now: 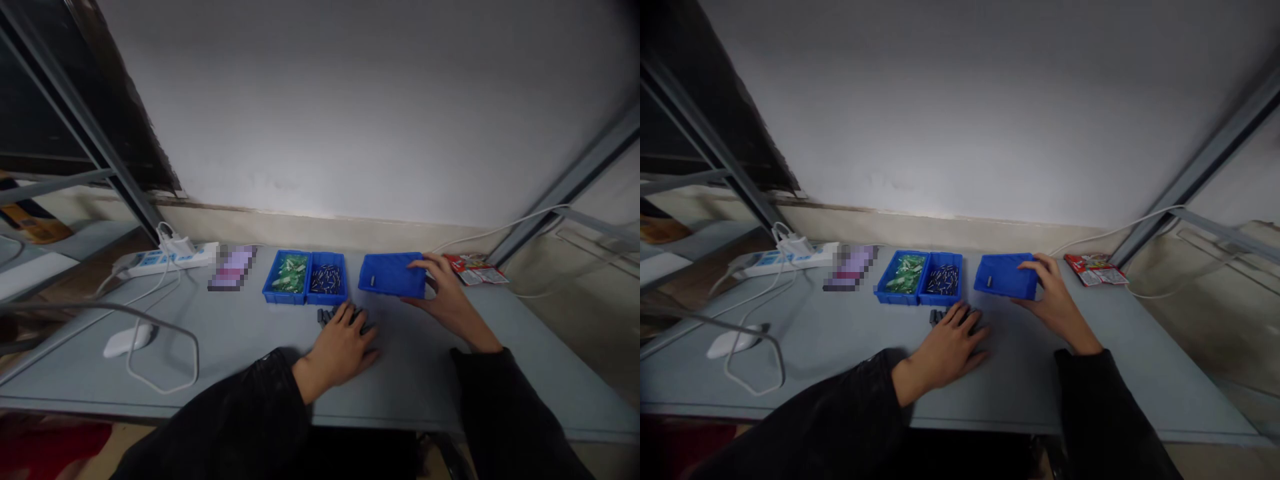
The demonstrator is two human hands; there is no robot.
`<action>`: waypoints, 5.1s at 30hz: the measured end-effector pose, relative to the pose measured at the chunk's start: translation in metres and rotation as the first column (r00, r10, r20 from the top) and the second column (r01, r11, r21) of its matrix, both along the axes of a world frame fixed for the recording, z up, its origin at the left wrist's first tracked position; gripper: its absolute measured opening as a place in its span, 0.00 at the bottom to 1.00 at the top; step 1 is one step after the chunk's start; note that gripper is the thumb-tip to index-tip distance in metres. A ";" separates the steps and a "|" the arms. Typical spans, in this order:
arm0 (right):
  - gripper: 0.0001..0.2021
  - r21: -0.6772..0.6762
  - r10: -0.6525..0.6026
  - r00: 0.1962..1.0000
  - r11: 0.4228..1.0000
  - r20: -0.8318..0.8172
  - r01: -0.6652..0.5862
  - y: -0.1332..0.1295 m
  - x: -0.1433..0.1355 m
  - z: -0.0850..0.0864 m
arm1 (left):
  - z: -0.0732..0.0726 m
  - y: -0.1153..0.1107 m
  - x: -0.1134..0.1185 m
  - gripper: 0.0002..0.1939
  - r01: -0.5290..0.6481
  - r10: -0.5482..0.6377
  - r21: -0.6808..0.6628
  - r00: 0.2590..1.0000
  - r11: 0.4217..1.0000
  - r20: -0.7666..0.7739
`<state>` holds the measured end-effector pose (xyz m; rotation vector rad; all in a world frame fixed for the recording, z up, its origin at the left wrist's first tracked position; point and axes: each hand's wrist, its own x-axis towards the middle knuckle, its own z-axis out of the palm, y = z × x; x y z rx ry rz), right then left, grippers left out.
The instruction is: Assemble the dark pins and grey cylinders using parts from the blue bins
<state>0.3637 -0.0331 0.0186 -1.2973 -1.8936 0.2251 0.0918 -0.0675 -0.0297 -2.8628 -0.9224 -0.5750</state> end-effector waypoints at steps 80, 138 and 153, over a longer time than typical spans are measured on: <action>0.26 0.170 -0.048 0.928 0.985 0.370 -0.017 0.027 -0.083 -0.042 | 0.014 -0.004 -0.043 0.25 -0.009 0.008 -0.064 1.000 0.998 -0.019; 0.05 -0.328 0.388 0.882 0.898 0.268 -0.295 -0.036 -0.081 -0.008 | 0.042 0.023 -0.108 0.15 0.088 -0.062 -0.388 0.995 0.918 0.078; 0.07 0.264 0.267 0.959 0.922 0.097 -0.284 0.052 -0.132 0.003 | 0.064 0.088 -0.064 0.10 0.002 0.104 -0.224 0.883 0.974 0.458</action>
